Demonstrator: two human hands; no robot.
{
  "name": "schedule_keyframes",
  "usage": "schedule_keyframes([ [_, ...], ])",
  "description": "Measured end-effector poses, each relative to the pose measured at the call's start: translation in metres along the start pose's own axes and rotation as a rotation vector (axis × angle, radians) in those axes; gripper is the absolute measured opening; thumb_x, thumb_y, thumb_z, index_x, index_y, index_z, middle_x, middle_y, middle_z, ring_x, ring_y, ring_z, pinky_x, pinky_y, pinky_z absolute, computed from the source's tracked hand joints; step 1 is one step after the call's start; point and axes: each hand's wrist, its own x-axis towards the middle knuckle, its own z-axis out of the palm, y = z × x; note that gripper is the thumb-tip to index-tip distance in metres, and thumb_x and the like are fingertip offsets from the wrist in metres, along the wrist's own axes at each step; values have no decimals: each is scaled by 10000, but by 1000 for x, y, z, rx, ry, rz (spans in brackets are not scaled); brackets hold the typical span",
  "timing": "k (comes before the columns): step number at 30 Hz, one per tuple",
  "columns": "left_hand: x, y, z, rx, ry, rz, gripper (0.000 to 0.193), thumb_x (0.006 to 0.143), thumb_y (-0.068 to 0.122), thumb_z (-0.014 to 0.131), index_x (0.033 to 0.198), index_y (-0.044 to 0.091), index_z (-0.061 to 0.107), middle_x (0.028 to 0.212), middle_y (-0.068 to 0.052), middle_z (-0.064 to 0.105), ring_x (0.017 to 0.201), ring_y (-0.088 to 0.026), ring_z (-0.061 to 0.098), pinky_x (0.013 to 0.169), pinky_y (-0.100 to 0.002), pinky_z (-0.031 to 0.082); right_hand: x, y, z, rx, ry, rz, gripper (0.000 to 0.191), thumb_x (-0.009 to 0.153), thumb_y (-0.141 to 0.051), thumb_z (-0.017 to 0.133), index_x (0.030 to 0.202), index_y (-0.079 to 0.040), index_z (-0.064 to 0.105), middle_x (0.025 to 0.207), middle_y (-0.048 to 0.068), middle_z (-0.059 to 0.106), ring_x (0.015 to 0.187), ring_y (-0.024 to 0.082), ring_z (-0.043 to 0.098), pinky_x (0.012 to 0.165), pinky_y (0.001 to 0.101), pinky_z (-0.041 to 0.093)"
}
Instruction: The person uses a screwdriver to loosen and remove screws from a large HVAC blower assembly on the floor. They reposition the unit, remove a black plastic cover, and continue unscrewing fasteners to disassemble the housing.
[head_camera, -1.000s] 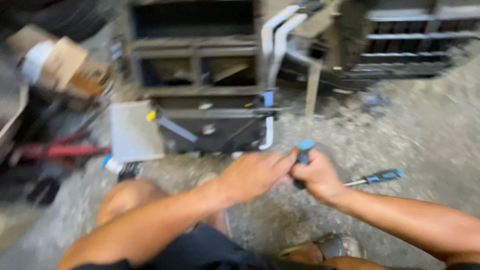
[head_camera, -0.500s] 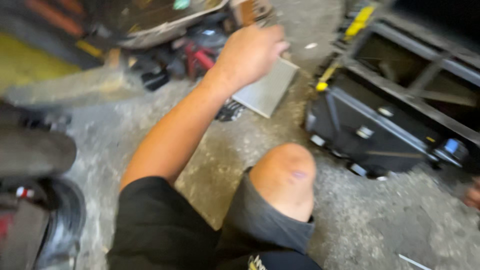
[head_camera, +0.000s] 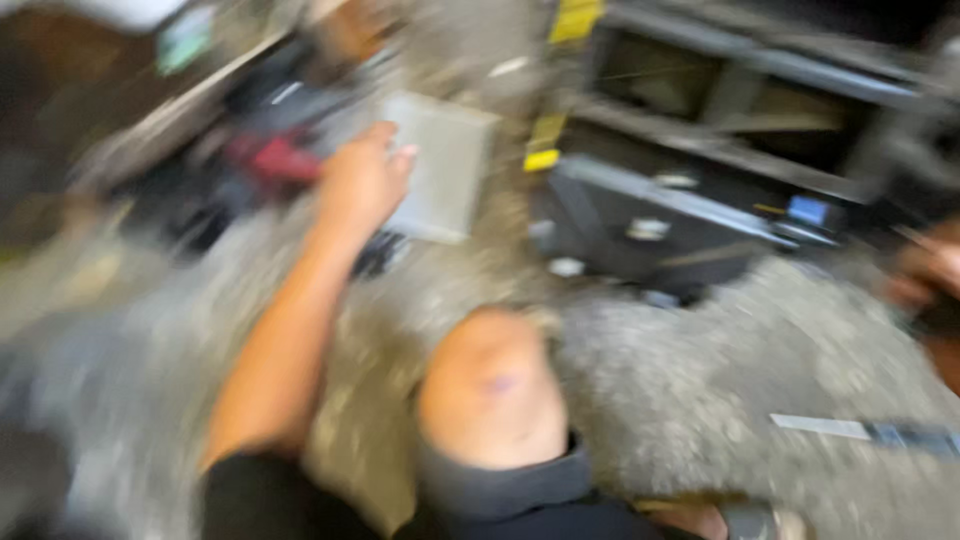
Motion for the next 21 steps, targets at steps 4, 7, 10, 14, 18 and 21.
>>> schedule_keyframes([
  [4,11,167,-43,-53,-26,618,318,927,194,726,1184,13,675,951,-188,705,872,-401,669,768,-507,524,8,4,-54,44,47,-82,120,972,-47,705,986,-20,589,898,142,664,779,212,669,799,381,574],
  [7,-1,273,-23,-115,-141,873,429,921,255,768,1251,19,629,1134,-166,691,1020,-353,653,858,-474,518,4,6,-83,104,58,-89,114,994,-5,715,1003,4,601,898,165,680,767,231,672,759,353,566],
  [10,-13,338,22,27,-184,943,674,850,348,785,1350,-46,562,1300,-215,593,1171,-382,570,946,-509,462,0,11,-110,117,120,-87,142,957,-30,735,1047,-6,627,906,139,690,773,212,673,731,341,564],
  [14,1,380,92,151,19,878,881,751,495,801,1373,-58,511,1407,-246,482,1283,-421,468,1020,-600,363,-7,22,-160,39,167,-152,118,994,-39,738,1022,4,631,905,122,697,747,178,675,740,324,562],
  [18,16,390,140,139,76,774,803,826,483,819,1348,-49,521,1390,-232,472,1281,-419,481,1048,-589,378,-4,35,-215,67,230,-189,122,1020,-25,749,1012,10,633,877,107,680,709,173,664,712,324,552],
  [21,23,385,155,155,94,768,724,916,428,820,1387,-44,538,1432,-236,467,1235,-438,499,1030,-532,451,3,37,-246,121,314,-164,121,1031,-21,754,1073,-14,640,945,107,697,758,173,670,707,307,563],
])
